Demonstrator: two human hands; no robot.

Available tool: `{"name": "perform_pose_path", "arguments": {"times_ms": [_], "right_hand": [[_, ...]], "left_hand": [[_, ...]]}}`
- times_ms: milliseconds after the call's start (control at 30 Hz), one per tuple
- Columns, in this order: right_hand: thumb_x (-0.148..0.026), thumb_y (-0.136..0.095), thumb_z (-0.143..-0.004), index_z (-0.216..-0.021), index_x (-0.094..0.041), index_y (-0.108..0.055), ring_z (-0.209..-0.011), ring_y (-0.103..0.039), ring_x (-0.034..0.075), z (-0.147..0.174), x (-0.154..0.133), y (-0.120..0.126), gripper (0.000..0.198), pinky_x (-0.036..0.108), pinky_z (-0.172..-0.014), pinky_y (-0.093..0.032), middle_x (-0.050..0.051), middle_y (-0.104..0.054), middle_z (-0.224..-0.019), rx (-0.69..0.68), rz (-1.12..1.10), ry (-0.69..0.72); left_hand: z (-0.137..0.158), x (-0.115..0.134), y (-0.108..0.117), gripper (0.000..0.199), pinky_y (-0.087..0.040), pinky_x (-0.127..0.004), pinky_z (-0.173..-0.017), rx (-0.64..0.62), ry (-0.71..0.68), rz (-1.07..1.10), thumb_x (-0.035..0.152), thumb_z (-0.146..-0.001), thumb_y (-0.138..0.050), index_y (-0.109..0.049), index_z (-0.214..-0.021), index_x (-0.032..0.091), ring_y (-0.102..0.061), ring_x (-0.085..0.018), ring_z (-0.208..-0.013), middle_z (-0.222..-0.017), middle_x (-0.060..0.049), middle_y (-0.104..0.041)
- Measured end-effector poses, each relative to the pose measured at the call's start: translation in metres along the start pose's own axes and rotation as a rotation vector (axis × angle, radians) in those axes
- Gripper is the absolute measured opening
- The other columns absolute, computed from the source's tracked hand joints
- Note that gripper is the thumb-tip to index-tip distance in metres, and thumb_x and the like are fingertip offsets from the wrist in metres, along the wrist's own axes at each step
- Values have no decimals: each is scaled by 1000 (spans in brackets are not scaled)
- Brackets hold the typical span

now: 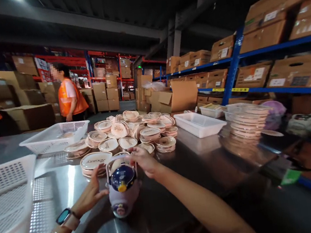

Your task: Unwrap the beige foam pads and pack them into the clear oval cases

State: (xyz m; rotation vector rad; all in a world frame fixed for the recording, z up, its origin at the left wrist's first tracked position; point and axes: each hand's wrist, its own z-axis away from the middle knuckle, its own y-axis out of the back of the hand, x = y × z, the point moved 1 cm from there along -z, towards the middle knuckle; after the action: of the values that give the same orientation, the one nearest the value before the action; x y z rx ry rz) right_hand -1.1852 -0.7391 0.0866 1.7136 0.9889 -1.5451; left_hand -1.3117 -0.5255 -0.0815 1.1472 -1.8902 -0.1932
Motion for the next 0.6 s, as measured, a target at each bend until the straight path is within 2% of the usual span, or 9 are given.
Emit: {"name": "perform_pose_path", "arguments": {"times_ms": [67, 100, 167, 233, 300, 367, 500, 600], "right_hand": [[-55, -86, -56, -86, -16, -61, -49, -42, 7, 14, -14, -6, 55, 21, -49, -30, -7, -53, -54, -76, 191, 29], [-60, -84, -59, -83, -16, -61, -46, -39, 7, 24, -19, -6, 55, 21, -46, -27, -8, -50, -51, -118, 271, 4], [-71, -78, -61, -77, -16, -61, -43, -32, 6, 46, -29, -2, 60, 21, -43, -23, -9, -42, -47, -168, 336, -59], [-81, -68, -64, -71, -16, -60, -40, -28, 5, 73, -40, 12, 65, 20, -41, -21, -10, -35, -42, -151, 369, -104], [-85, -56, -73, -68, -15, -62, -38, -26, 5, 106, -54, 32, 70, 20, -39, -18, -10, -30, -39, -94, 406, -131], [-82, -50, -80, -69, -13, -65, -37, -24, 5, 145, -67, 55, 72, 20, -39, -15, -10, -29, -39, -19, 442, -163], [-76, -50, -82, -66, -11, -69, -37, -23, 4, 227, -79, 102, 69, 21, -41, -15, -9, -31, -38, 168, 558, -228], [-71, -56, -79, -62, -11, -70, -37, -29, 6, 273, -62, 138, 64, 23, -43, -17, -6, -36, -37, 317, 655, -295]], "left_hand": [[-1, 2, 2, 98, -25, -60, -123, -36, 19, -6, 69, -83, -57, -19, -154, 13, -32, -41, -147, -158, -26, -33], [-2, 2, 3, 93, -26, -60, -122, -47, 43, -4, 67, -85, -53, -21, -153, 12, -34, -40, -146, -157, -26, -35], [-3, 1, 6, 84, -29, -62, -120, -45, 99, -16, 61, -91, -46, -16, -153, 13, -41, -37, -143, -156, -25, -37], [-5, -3, 9, 76, -32, -61, -119, -58, 65, -89, 54, -93, -47, -17, -152, 16, -44, -35, -141, -153, -22, -40], [-7, -10, 9, 67, -33, -56, -119, -95, -54, -219, 49, -91, -50, -31, -146, 17, -42, -35, -142, -149, -20, -45], [-9, -16, 7, 59, -36, -54, -118, -142, -109, -321, 46, -91, -48, -40, -140, 14, -43, -36, -140, -147, -21, -47], [-8, -18, 2, 69, -43, -51, -111, -197, -63, -392, 45, -88, -47, -33, -146, 9, -46, -37, -137, -150, -24, -42], [-5, -17, -2, 73, -50, -47, -99, -232, -22, -488, 50, -89, -42, -31, -149, 8, -59, -36, -119, -143, -26, -46]]}}
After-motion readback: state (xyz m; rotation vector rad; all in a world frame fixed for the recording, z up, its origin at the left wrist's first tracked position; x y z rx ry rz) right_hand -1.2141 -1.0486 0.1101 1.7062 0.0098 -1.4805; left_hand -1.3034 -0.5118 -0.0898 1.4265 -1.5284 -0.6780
